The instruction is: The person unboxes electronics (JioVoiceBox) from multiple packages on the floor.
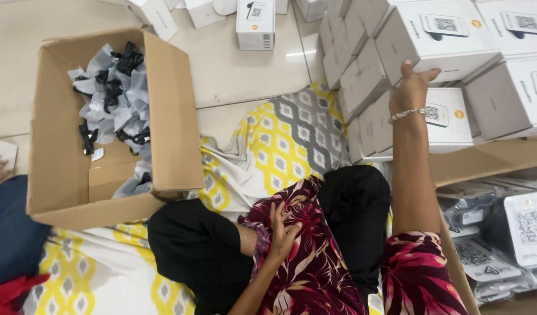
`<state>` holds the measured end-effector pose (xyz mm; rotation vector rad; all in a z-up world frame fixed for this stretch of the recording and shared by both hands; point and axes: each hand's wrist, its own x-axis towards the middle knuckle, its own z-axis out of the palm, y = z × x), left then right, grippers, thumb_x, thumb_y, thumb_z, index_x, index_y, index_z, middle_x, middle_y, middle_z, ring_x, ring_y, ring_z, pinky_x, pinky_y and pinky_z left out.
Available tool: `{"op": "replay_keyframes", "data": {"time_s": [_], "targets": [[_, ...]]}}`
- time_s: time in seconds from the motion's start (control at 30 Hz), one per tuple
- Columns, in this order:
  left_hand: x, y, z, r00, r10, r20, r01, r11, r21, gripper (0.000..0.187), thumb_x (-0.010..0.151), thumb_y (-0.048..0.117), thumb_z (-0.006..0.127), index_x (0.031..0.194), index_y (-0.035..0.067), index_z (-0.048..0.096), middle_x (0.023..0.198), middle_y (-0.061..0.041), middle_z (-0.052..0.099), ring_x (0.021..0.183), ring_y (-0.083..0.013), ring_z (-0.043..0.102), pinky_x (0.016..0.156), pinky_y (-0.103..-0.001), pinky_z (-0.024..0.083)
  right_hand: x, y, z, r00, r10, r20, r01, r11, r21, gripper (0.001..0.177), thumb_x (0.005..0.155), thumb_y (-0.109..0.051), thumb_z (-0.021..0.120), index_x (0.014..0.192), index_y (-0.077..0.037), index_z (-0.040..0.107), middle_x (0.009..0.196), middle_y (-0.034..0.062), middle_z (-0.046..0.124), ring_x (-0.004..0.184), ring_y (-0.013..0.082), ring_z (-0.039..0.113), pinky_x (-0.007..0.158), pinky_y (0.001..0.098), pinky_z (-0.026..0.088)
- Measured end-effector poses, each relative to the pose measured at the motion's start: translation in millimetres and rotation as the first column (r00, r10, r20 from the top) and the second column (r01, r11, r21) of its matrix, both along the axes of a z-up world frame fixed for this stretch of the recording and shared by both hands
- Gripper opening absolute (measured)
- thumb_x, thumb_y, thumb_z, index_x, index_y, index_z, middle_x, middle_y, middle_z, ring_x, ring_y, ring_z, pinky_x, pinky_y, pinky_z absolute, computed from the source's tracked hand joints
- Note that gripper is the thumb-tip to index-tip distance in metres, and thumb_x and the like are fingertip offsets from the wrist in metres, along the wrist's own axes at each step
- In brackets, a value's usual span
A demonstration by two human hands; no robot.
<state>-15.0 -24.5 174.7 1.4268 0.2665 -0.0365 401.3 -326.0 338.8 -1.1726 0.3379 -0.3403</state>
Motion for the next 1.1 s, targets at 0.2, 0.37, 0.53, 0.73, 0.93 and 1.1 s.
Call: {"op": "replay_keyframes", "data": {"time_s": [0.2, 0.37, 0.53, 0.73, 0.93, 1.1], "targets": [[-1, 8, -6, 0.996, 0.053, 0.07, -0.056, 0.997, 0.051, 0.087, 0.09, 0.009, 0.073, 0.16, 0.011, 0.02, 0.17, -0.015, 0.007, 0.137, -0.0306, 0.05, 0.094, -0.037, 0.059, -42, 13, 1, 0.941, -0.012, 0.338, 0.012, 1.0, 0.003, 0.087, 0.097, -0.01, 0.077, 0.155, -0.005, 0.013, 0.156, 0.0263, 0.045, 0.14, 0.0356, 0.047, 0.125, 0.0508, 0.036], [-8, 37, 29, 0.982, 0.167, 0.09, -0.159, 0.983, -0.092, 0.079, 0.095, 0.004, 0.065, 0.161, 0.009, 0.021, 0.167, -0.016, 0.02, 0.132, -0.0272, 0.054, 0.094, -0.037, 0.059, -158, 117, -20, 0.955, 0.117, 0.272, -0.008, 0.928, -0.372, 0.062, 0.107, -0.019, 0.064, 0.154, 0.005, 0.031, 0.16, 0.0191, 0.035, 0.148, 0.0276, 0.036, 0.129, 0.047, 0.029], [-26, 120, 64, 0.893, 0.44, 0.095, -0.412, 0.884, -0.222, 0.058, 0.103, 0.0, 0.053, 0.156, 0.003, 0.029, 0.151, -0.018, 0.046, 0.098, -0.0193, 0.067, 0.084, -0.036, 0.062, -273, 282, -60, 0.883, 0.436, 0.173, -0.324, 0.834, -0.447, 0.071, 0.102, -0.002, 0.068, 0.163, -0.007, 0.032, 0.175, 0.0146, 0.03, 0.167, 0.028, 0.025, 0.14, 0.0503, 0.029], [-73, 236, 111, 0.567, 0.72, 0.401, -0.755, 0.648, -0.095, 0.039, 0.111, 0.005, 0.045, 0.149, -0.003, 0.039, 0.134, -0.024, 0.062, 0.079, -0.0196, 0.067, 0.106, -0.042, 0.057, -390, 416, -59, 0.482, 0.859, 0.171, -0.842, 0.508, -0.181, 0.054, 0.103, -0.001, 0.06, 0.151, -0.006, 0.036, 0.17, 0.015, 0.032, 0.152, 0.0297, 0.041, 0.12, 0.0419, 0.042], [-123, 296, 123, 0.384, 0.741, 0.551, -0.893, 0.45, 0.016, 0.05, 0.107, 0.006, 0.032, 0.157, 0.002, 0.027, 0.162, -0.022, 0.037, 0.133, -0.038, 0.062, 0.129, -0.047, 0.03, -436, 478, -67, 0.032, 0.954, 0.297, -0.996, 0.006, 0.088, 0.052, 0.103, -0.006, 0.06, 0.149, -0.009, 0.037, 0.161, 0.019, 0.04, 0.142, 0.0334, 0.05, 0.114, 0.0438, 0.046], [-140, 326, 97, 0.371, 0.77, 0.519, -0.911, 0.41, 0.043, 0.055, 0.104, -0.003, 0.025, 0.16, 0.002, 0.028, 0.17, -0.017, 0.026, 0.142, -0.0409, 0.054, 0.126, -0.049, 0.033, -433, 514, -109, -0.166, 0.963, 0.211, -0.741, -0.263, 0.617, 0.061, 0.107, -0.042, 0.042, 0.16, -0.014, 0.028, 0.161, 0.0122, 0.039, 0.147, 0.0276, 0.04, 0.118, 0.047, 0.034]]}}
